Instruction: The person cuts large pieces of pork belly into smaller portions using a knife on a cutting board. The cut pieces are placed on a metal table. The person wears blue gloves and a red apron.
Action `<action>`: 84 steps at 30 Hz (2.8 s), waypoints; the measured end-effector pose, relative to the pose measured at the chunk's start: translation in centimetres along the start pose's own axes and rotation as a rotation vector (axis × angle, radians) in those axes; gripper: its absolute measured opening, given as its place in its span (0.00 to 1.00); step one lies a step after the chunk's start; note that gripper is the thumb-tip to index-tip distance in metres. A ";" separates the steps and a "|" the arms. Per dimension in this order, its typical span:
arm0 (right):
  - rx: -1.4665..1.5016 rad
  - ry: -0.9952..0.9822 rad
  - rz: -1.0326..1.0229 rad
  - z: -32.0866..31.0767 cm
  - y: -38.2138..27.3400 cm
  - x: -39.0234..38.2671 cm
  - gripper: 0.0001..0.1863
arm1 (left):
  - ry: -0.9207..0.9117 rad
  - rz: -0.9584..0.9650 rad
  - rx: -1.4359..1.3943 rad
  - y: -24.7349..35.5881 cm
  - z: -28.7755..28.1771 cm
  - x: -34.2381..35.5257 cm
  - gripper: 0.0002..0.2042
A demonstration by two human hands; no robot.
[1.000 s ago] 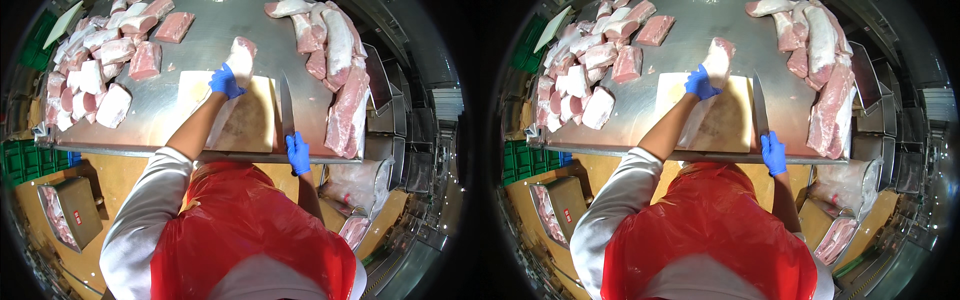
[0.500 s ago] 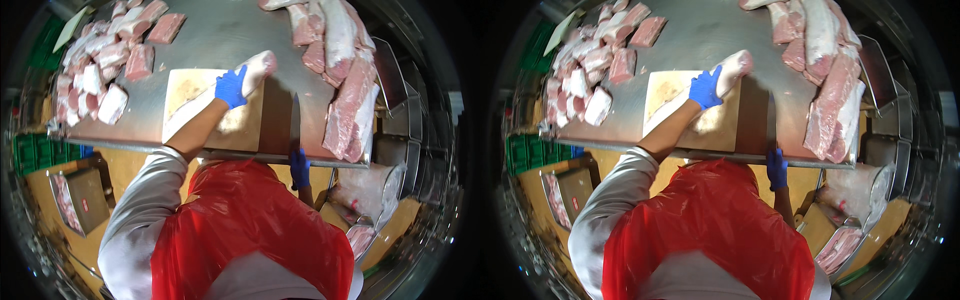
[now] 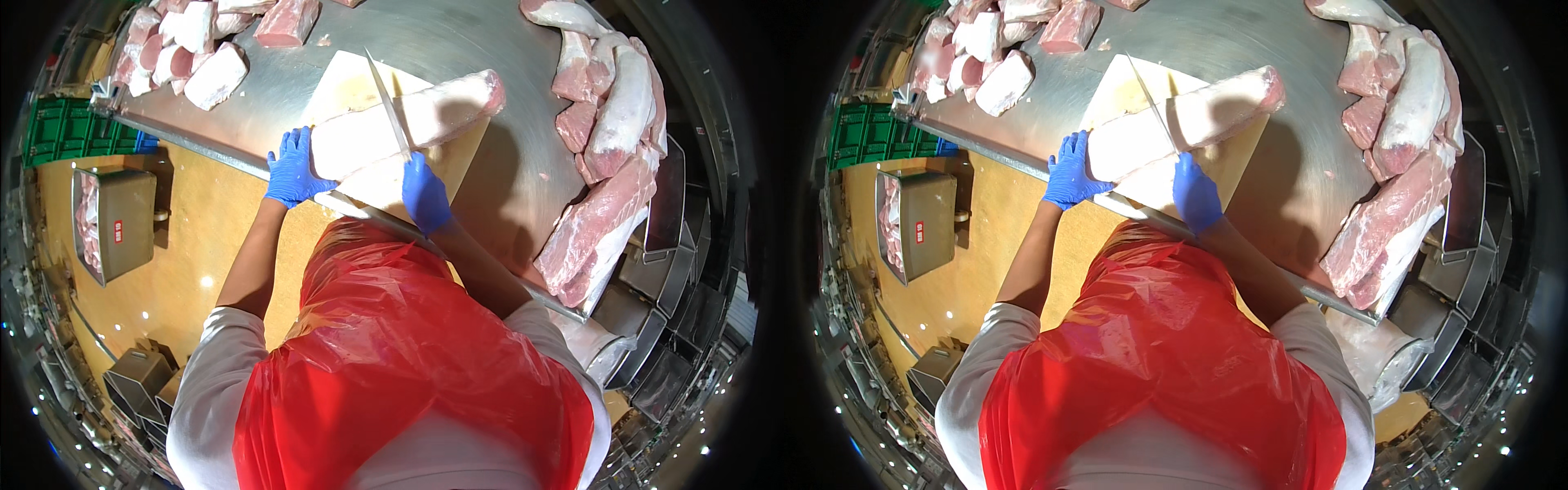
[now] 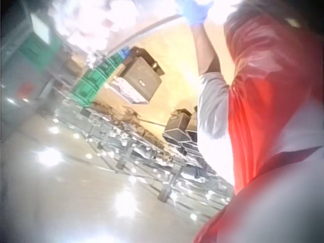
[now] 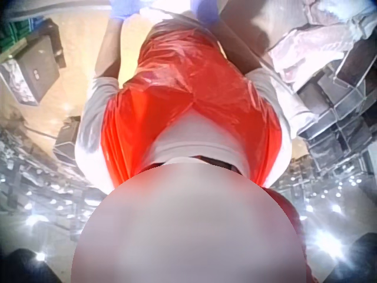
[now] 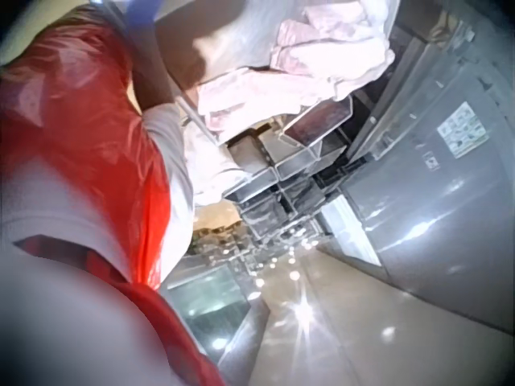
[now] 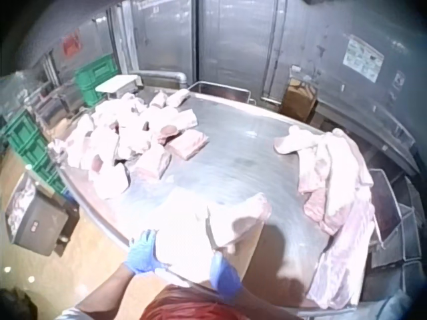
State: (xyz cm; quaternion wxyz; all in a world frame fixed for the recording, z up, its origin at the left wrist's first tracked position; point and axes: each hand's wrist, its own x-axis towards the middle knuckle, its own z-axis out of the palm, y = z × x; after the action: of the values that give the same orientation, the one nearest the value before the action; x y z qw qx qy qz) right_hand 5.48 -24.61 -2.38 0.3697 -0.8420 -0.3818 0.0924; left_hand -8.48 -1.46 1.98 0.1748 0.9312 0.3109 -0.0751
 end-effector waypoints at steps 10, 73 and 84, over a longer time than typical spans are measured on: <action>-0.171 -0.098 -0.004 4.1 -3.2 2.0 0.06 | 0.098 0.164 0.133 4.2 1.6 4.1 0.59; -0.377 -0.374 0.092 -6.6 5.4 11.9 0.12 | 0.148 0.247 0.229 16.0 3.1 9.5 0.50; -0.328 -0.403 0.416 -12.3 7.5 -10.1 0.11 | -0.017 0.349 -0.090 9.9 -0.8 9.6 0.45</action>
State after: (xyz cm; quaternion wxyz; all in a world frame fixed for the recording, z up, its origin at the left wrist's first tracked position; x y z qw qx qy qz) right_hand 8.19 -41.89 -0.12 0.1195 -0.9150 -0.2769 0.2680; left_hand 5.12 -3.27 3.07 0.2293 0.9616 0.1461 -0.0376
